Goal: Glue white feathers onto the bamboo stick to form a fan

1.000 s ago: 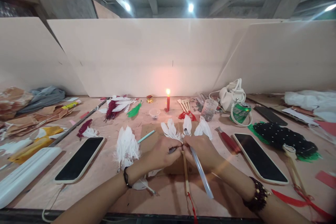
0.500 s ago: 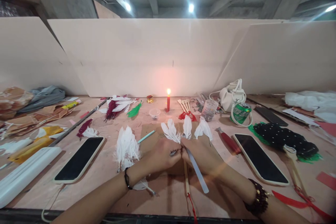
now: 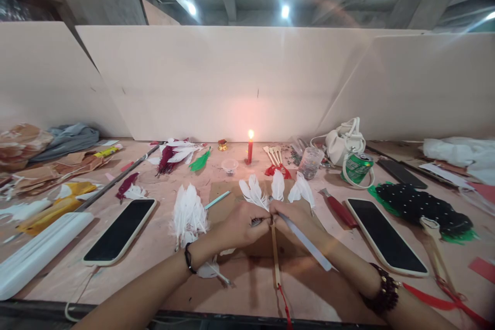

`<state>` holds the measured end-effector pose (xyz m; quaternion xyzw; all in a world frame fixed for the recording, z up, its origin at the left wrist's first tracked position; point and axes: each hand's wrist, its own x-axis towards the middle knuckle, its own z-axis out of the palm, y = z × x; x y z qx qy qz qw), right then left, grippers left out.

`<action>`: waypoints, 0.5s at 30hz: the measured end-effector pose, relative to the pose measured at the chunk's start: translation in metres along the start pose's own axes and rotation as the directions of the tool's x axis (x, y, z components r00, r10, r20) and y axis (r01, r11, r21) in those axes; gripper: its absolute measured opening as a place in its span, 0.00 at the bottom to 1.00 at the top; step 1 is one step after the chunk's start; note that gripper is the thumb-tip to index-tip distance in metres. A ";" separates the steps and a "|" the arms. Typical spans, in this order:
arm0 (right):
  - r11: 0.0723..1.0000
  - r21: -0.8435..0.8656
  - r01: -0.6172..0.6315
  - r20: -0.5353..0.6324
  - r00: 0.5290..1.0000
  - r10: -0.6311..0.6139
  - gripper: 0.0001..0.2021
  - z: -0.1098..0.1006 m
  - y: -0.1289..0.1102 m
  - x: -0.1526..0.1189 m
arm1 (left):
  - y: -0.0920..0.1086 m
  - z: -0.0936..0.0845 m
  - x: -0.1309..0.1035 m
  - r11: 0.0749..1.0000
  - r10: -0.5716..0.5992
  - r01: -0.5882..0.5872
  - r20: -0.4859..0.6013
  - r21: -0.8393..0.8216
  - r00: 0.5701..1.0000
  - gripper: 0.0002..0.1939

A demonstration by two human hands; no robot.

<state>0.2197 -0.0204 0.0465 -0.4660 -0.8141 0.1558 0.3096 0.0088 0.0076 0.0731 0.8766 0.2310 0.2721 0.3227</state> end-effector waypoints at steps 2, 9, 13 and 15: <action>0.999 0.045 0.031 0.007 0.999 -0.031 0.08 -0.001 0.003 -0.001 | 0.004 -0.002 0.001 1.000 -0.021 0.021 -0.007 -0.016 1.000 0.16; 0.996 -0.085 0.026 -0.004 1.000 -0.026 0.07 -0.003 -0.006 0.000 | -0.002 0.001 -0.002 0.999 0.000 0.000 -0.013 0.033 1.000 0.16; 0.994 -0.108 0.021 0.006 1.000 -0.021 0.10 -0.002 -0.015 0.001 | -0.008 0.005 -0.004 0.992 0.066 -0.061 -0.038 0.108 0.997 0.15; 0.996 -0.084 0.016 0.006 1.000 -0.016 0.10 -0.003 -0.018 0.002 | -0.009 0.006 -0.005 0.990 0.085 -0.080 -0.041 0.116 0.996 0.15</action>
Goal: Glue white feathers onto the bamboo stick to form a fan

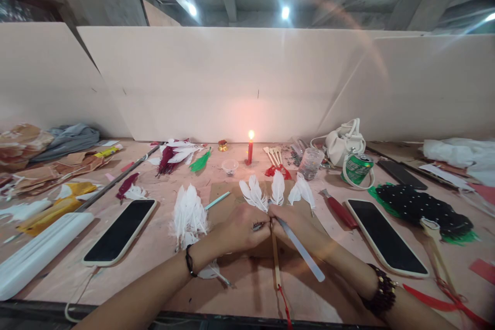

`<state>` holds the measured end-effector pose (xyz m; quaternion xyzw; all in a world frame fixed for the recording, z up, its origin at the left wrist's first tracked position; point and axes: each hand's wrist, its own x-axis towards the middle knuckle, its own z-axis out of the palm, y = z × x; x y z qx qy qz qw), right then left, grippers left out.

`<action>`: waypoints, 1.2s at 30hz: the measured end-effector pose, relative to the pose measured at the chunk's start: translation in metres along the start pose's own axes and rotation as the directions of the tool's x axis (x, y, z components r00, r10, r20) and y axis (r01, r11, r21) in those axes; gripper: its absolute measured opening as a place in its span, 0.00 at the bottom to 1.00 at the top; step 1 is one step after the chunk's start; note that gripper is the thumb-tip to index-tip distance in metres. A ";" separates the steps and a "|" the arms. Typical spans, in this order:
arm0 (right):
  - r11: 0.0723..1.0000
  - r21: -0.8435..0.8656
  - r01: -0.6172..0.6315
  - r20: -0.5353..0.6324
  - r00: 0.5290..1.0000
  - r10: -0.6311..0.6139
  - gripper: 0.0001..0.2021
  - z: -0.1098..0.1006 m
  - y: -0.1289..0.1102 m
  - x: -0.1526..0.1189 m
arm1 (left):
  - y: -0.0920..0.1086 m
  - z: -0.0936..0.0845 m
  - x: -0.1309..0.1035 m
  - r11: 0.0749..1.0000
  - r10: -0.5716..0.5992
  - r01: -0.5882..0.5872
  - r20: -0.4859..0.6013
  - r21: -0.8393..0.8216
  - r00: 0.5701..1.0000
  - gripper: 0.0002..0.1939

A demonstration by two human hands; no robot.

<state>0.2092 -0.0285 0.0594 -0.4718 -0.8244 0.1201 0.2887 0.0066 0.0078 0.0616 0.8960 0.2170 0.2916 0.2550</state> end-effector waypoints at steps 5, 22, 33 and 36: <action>0.995 0.081 0.058 -0.026 0.998 -0.056 0.07 -0.005 0.000 0.001 | -0.001 -0.001 0.000 0.999 -0.014 0.014 -0.006 -0.042 1.000 0.16; 0.987 0.125 0.104 0.015 0.994 -0.106 0.08 -0.004 0.012 0.000 | 0.001 -0.014 0.008 0.956 -0.172 0.191 0.104 -0.221 0.980 0.12; 0.997 0.055 0.053 0.177 0.982 -0.062 0.09 -0.003 0.013 -0.001 | -0.008 -0.011 0.005 0.941 -0.162 0.214 0.206 -0.263 0.965 0.07; 0.999 0.034 0.023 0.118 0.993 -0.027 0.10 0.002 0.007 -0.001 | -0.012 -0.003 0.002 0.944 -0.162 0.198 0.151 -0.264 0.975 0.07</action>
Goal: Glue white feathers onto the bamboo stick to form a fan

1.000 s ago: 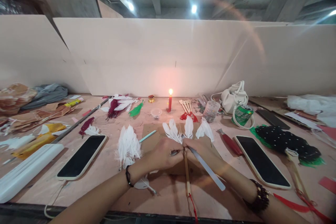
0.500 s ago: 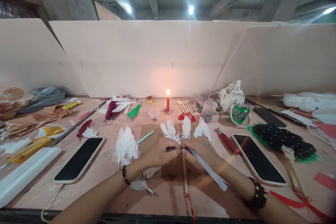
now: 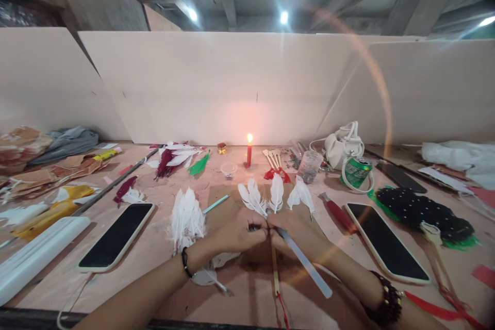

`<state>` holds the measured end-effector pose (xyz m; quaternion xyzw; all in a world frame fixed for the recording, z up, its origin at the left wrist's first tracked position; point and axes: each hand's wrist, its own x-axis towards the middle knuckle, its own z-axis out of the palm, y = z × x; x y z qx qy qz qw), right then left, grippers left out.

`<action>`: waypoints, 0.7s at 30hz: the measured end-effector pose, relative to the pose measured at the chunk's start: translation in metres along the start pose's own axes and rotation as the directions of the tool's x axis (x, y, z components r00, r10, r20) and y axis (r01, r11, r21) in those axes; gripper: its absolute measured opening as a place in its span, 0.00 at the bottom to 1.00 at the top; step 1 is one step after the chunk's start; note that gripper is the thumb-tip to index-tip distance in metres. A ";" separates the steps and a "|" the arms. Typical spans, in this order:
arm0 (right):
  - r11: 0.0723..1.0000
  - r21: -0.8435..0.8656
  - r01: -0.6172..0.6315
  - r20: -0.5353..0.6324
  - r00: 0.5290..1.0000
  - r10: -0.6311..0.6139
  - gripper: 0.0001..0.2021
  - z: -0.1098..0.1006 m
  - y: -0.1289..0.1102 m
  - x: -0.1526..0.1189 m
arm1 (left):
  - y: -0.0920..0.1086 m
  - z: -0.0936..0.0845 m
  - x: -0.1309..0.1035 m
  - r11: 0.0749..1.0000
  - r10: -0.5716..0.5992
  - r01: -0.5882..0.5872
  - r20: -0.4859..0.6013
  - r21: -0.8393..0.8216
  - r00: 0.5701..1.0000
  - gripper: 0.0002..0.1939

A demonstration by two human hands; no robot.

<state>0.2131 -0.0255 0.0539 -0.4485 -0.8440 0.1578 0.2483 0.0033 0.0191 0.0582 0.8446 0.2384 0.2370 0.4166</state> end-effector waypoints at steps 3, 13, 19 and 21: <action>1.000 -0.004 -0.029 -0.074 0.997 0.029 0.10 0.004 -0.005 0.001 | -0.004 0.005 0.000 1.000 0.027 -0.028 -0.019 -0.014 0.999 0.07; 0.991 0.097 0.087 -0.091 0.993 -0.078 0.08 -0.014 0.006 -0.007 | 0.024 -0.012 0.001 0.998 -0.015 0.016 0.021 -0.066 1.000 0.12; 0.973 0.168 0.160 0.041 0.985 -0.169 0.10 -0.007 0.010 -0.002 | 0.015 -0.016 0.002 0.997 0.013 -0.004 0.110 -0.076 0.994 0.10; 0.967 0.202 0.157 0.123 0.975 -0.184 0.11 -0.012 0.007 -0.002 | 0.016 -0.018 0.002 0.994 0.027 -0.008 0.170 -0.107 0.985 0.09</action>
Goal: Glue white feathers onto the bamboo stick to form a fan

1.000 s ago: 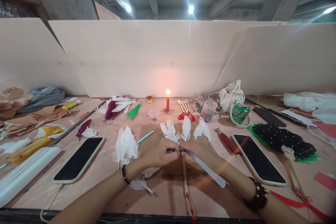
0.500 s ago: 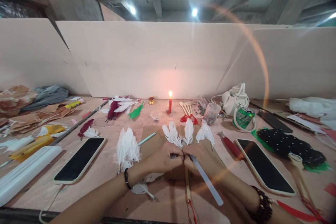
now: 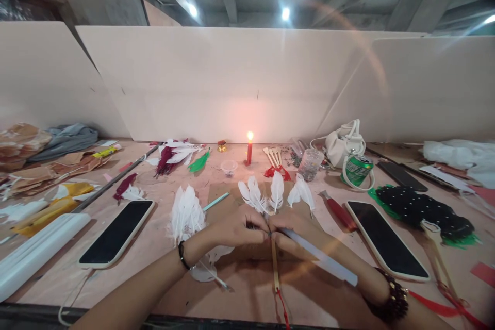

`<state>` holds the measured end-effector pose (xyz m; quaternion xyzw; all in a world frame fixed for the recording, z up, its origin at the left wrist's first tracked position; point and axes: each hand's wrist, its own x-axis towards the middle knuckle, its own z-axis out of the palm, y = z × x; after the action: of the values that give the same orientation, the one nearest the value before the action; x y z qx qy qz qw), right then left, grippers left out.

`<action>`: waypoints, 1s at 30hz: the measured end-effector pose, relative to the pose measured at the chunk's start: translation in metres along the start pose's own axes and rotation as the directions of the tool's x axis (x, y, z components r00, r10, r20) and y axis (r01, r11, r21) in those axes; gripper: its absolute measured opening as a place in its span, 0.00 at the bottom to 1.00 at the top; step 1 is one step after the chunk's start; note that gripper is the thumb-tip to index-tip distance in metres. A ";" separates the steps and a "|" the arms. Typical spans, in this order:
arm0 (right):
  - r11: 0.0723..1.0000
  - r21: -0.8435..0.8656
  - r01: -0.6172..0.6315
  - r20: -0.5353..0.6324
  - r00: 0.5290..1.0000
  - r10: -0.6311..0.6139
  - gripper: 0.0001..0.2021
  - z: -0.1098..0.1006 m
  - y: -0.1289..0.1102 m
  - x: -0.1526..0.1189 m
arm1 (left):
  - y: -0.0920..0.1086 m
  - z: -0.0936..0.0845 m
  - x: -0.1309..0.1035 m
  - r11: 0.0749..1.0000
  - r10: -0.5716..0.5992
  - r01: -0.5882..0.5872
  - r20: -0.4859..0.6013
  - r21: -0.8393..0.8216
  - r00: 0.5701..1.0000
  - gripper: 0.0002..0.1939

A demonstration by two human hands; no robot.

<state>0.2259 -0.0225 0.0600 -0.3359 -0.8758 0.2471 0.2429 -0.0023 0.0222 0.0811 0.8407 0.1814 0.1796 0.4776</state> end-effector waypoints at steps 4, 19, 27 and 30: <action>0.999 0.010 -0.041 0.073 0.997 0.040 0.12 -0.007 -0.008 -0.002 | 0.006 -0.002 0.001 1.000 0.024 -0.024 0.095 -0.002 0.995 0.08; 0.773 -0.593 -0.224 -0.110 0.974 0.198 0.07 0.006 -0.004 0.001 | -0.011 0.011 0.003 0.994 -0.054 0.059 -0.052 0.097 0.997 0.09; 0.821 -0.513 -0.252 -0.199 0.965 0.171 0.08 -0.001 -0.001 0.005 | -0.005 0.018 0.008 0.988 0.055 -0.024 -0.198 0.154 0.979 0.16; 0.825 -0.478 -0.301 -0.285 0.942 0.178 0.10 -0.022 0.005 0.003 | -0.001 0.013 0.005 0.985 0.083 -0.049 -0.208 0.167 0.975 0.19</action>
<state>0.2393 -0.0112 0.0748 -0.5225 -0.8264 -0.0078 0.2098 0.0083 0.0161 0.0748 0.8578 0.2176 0.2696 0.3796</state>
